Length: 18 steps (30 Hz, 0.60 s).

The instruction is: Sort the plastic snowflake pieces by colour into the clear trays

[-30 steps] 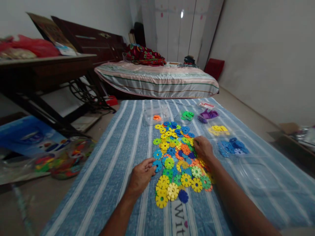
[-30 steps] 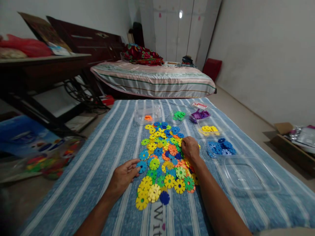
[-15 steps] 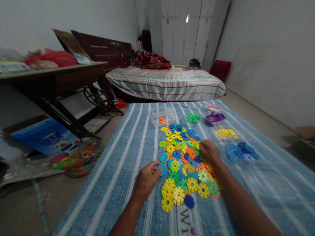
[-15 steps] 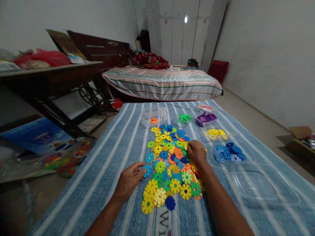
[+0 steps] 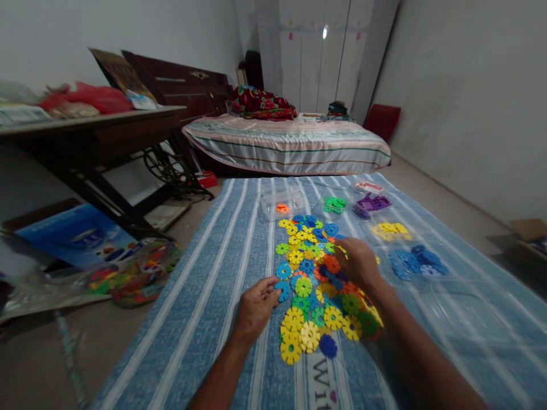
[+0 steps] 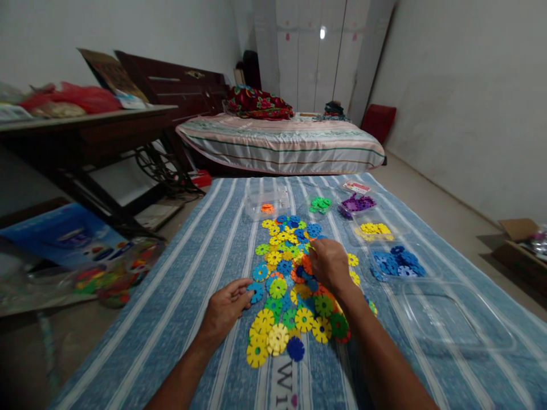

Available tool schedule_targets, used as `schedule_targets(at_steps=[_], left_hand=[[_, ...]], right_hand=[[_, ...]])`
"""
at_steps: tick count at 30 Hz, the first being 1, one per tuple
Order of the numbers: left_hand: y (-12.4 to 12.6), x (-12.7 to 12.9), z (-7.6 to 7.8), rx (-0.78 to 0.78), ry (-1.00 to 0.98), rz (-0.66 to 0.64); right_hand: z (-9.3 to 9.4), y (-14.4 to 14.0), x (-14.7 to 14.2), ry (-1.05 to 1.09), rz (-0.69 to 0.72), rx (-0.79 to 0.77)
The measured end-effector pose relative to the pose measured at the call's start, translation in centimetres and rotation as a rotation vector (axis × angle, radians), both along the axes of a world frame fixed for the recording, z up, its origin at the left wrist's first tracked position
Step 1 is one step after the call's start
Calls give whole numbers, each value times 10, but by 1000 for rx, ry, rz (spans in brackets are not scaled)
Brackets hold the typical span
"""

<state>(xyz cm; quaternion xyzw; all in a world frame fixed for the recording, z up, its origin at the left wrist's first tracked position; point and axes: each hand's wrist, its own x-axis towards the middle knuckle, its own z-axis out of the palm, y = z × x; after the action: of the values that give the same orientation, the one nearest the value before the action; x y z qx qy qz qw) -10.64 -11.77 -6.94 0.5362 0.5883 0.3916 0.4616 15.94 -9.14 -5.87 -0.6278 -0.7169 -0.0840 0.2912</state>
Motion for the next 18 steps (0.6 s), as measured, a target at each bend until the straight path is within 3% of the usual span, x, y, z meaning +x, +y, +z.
schedule_targets(at_steps=[5,10,14,18], left_hand=[[1,-1,2,5,-50,-11],[0,-2,5,35,-124,-78],[-2,-1,8,14,-175,-138],[-2,0,9,-10,-178,-156]], right_hand=[[22,-32,-60,151,284,-212],[25,-48,-101,165,299,-309],[20,-53,-106,170,272,-301],[16,-69,-84,216,259,-157]])
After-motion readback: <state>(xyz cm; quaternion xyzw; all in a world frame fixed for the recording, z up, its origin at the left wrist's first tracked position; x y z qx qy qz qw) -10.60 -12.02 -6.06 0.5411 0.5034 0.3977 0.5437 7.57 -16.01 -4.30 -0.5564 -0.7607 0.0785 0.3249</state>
